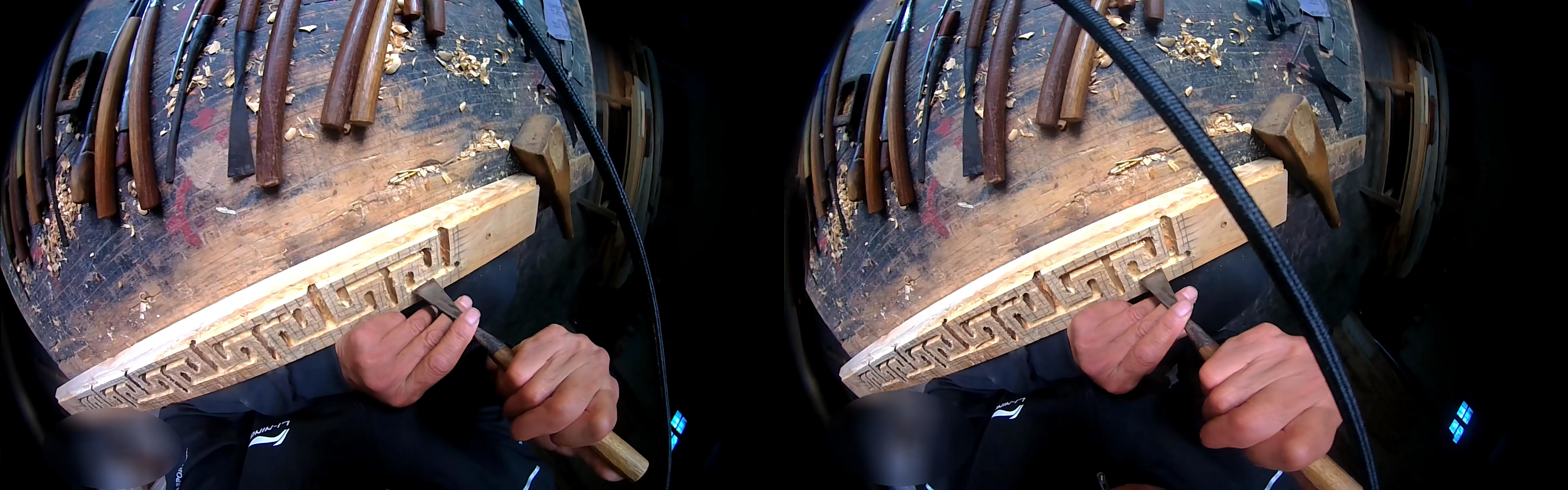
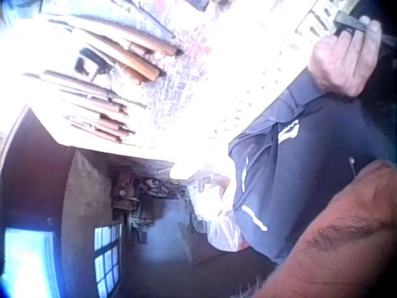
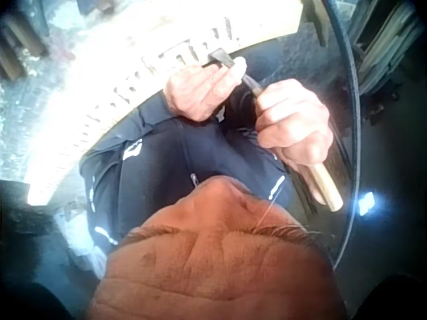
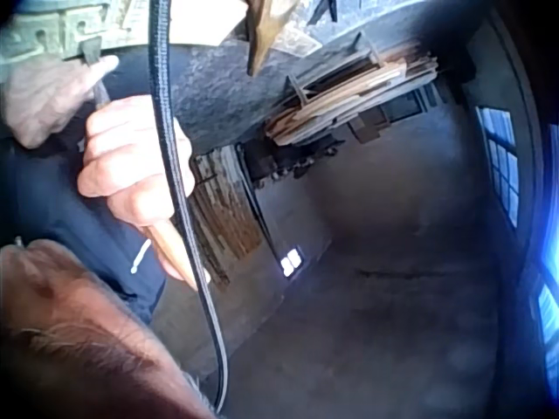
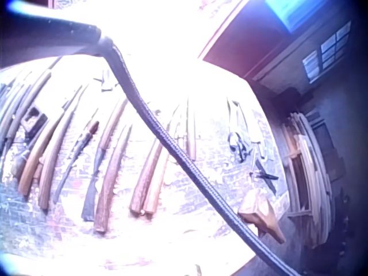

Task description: The person is carving a pattern into a wooden board by striking a chisel with a wooden mallet and then performing finer carving using the chisel by hand.

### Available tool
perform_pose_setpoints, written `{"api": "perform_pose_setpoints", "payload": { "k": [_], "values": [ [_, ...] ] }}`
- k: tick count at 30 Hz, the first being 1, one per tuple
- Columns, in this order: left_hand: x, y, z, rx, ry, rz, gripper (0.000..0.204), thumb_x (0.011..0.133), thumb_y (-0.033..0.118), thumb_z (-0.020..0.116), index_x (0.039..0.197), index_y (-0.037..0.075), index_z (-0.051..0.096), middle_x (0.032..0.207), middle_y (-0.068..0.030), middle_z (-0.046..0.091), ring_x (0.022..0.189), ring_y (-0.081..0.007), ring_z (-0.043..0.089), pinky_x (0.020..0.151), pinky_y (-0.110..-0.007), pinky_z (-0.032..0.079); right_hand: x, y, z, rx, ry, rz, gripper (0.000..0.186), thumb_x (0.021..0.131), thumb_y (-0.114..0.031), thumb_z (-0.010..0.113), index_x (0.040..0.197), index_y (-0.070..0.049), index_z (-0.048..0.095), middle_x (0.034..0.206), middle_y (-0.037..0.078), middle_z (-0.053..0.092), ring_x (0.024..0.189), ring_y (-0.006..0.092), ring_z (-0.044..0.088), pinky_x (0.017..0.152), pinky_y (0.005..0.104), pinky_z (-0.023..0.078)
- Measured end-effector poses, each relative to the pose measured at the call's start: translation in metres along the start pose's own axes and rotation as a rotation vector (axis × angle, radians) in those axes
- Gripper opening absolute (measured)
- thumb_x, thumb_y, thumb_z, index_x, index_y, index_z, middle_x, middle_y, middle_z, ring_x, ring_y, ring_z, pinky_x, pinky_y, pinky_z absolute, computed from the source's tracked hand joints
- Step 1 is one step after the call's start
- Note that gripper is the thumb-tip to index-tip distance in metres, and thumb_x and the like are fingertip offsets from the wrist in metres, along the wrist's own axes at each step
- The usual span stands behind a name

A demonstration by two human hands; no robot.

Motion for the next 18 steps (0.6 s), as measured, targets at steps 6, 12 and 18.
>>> {"api": "perform_pose_setpoints", "payload": {
  "k": [6,12,18],
  "values": [
    [0.0,0.0,0.0,0.065,0.047,-0.003,0.037,0.099,0.002,0.074,0.131,-0.016,0.072,0.099,-0.0228,0.082,0.078,-0.0189,0.08,0.053,-0.027,0.052,0.001,0.008,0.008,-0.008,0.034,-0.016,0.029,0.102,0.003,0.059,0.073,-0.001,0.055,0.071,0.026,0.067,0.043,0.023,0.053,0.041,0.0315,0.034],
    [-0.005,0.0,0.002,0.069,0.064,0.004,0.032,0.097,0.0,0.075,0.125,-0.016,0.072,0.09,-0.0187,0.079,0.074,-0.0196,0.078,0.053,-0.028,0.053,-0.012,0.017,0.025,-0.1,0.124,-0.129,0.028,0.095,0.005,0.06,0.068,0.0,0.053,0.068,0.027,0.066,0.043,0.0222,0.054,0.041,0.0309,0.034],
    [0.001,-0.003,0.001,0.068,-0.008,0.116,0.035,0.102,0.006,0.069,0.133,-0.009,0.073,0.109,-0.0223,0.083,0.078,-0.0218,0.078,0.053,-0.027,0.052,-0.031,-0.003,0.034,-0.414,0.207,-0.319,0.031,0.096,0.0,0.068,0.072,-0.006,0.05,0.062,0.012,0.065,0.038,0.0168,0.054,0.036,0.0279,0.038]
  ]
}}
Point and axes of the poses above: each hand's wrist, its own x-axis towards the middle knuckle, its own z-axis out of the palm, y = z × x, the point moved 5 cm from there along x, towards the middle knuckle
